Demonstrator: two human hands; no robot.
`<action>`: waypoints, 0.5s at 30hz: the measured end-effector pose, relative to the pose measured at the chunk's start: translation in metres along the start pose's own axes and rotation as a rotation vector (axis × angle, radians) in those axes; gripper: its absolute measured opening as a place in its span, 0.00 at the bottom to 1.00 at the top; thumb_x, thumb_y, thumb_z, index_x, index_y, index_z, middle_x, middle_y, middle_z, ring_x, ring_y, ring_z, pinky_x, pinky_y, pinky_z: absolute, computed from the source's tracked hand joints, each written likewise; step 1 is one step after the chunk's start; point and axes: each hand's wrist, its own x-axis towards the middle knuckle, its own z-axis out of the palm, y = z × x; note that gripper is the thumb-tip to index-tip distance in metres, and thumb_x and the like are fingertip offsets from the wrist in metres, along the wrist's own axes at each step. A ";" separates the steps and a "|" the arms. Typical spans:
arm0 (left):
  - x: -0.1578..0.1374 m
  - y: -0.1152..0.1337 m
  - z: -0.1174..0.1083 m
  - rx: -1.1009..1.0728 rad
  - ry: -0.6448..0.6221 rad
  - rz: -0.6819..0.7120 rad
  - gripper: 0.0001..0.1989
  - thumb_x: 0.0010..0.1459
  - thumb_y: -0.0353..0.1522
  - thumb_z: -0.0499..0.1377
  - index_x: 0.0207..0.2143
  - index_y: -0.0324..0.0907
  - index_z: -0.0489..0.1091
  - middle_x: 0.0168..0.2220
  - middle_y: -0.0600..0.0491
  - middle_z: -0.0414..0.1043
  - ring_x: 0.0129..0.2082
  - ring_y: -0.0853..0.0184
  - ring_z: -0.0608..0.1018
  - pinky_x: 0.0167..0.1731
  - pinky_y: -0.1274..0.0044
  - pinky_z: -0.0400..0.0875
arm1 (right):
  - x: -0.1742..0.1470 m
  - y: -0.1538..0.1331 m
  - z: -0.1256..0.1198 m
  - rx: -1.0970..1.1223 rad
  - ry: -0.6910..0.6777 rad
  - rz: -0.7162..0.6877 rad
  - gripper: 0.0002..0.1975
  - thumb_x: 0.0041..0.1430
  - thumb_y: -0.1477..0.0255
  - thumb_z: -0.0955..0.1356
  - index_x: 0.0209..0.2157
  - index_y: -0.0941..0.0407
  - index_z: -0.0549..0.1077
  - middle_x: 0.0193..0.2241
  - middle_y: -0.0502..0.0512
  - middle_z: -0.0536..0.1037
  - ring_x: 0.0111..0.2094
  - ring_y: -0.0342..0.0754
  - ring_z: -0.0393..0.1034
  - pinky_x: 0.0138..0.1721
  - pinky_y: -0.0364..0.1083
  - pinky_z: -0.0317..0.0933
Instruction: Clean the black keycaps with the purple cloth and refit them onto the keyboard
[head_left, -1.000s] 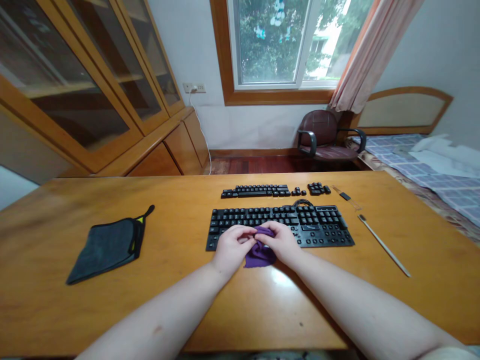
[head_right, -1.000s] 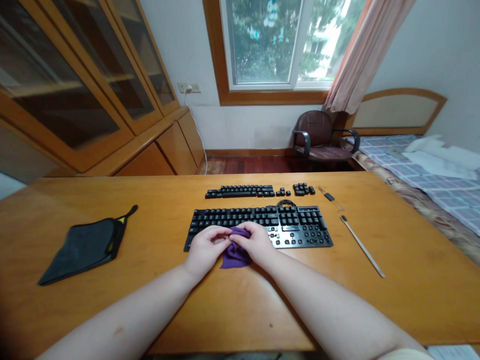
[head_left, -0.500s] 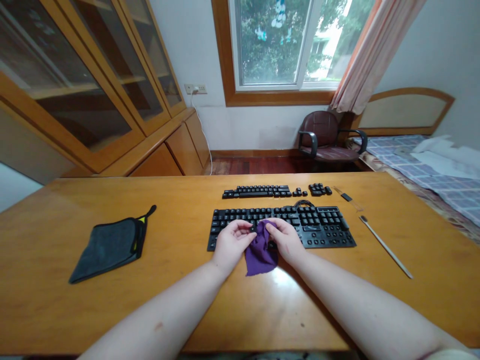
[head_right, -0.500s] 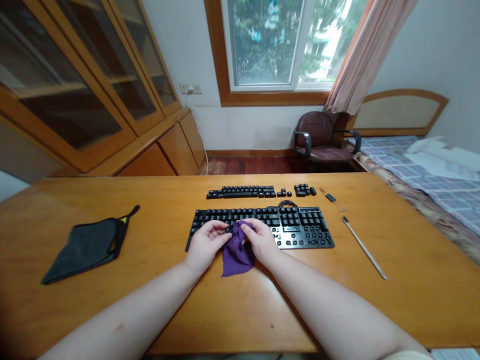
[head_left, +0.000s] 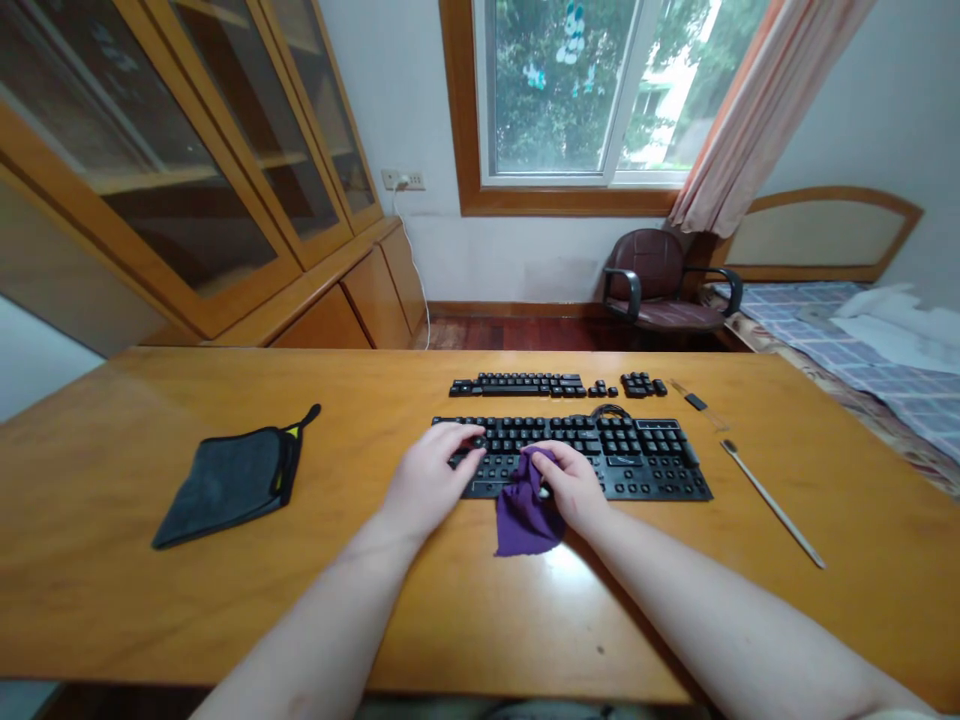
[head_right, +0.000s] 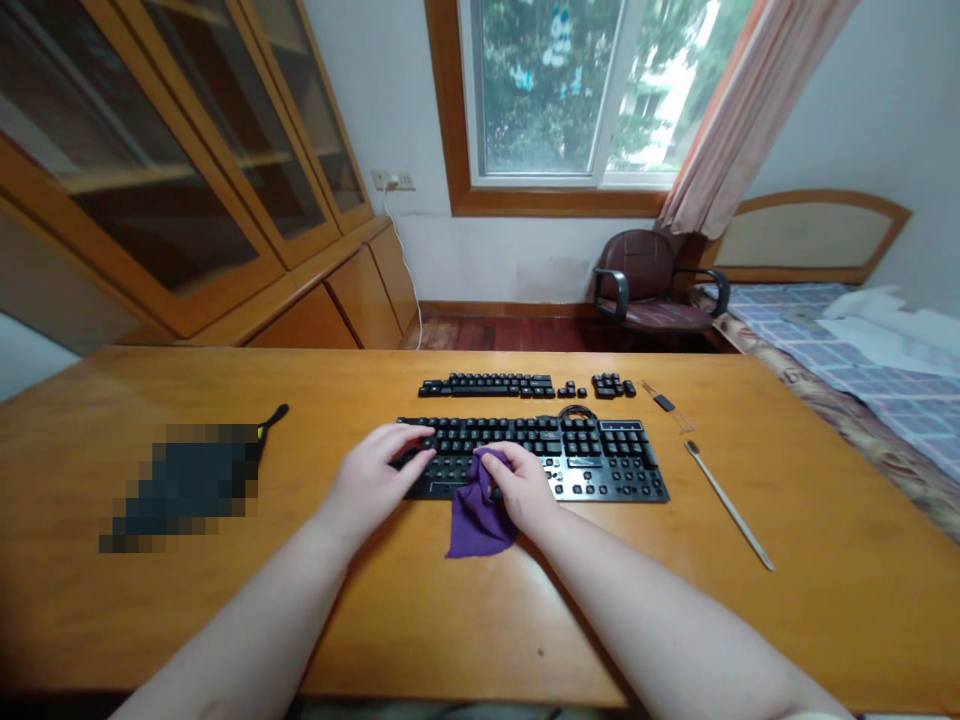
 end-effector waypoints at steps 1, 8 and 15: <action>0.001 -0.005 -0.011 0.063 0.022 -0.026 0.10 0.54 0.34 0.57 0.40 0.44 0.71 0.39 0.51 0.73 0.39 0.66 0.75 0.44 0.73 0.69 | 0.000 -0.001 0.000 -0.001 -0.004 0.005 0.14 0.52 0.61 0.67 0.35 0.56 0.75 0.27 0.54 0.77 0.28 0.47 0.70 0.29 0.45 0.63; 0.005 -0.049 -0.037 0.227 -0.130 -0.070 0.09 0.52 0.36 0.58 0.36 0.44 0.72 0.40 0.52 0.74 0.42 0.63 0.74 0.46 0.70 0.67 | -0.002 -0.005 0.001 -0.037 -0.022 -0.006 0.13 0.52 0.61 0.66 0.34 0.56 0.75 0.26 0.52 0.76 0.25 0.45 0.69 0.28 0.44 0.62; 0.008 -0.066 -0.019 0.283 -0.242 0.098 0.07 0.47 0.35 0.63 0.31 0.45 0.74 0.45 0.50 0.71 0.47 0.60 0.70 0.50 0.67 0.64 | -0.001 -0.002 0.002 -0.061 -0.056 -0.014 0.13 0.53 0.62 0.66 0.34 0.57 0.75 0.25 0.51 0.75 0.23 0.43 0.66 0.26 0.43 0.61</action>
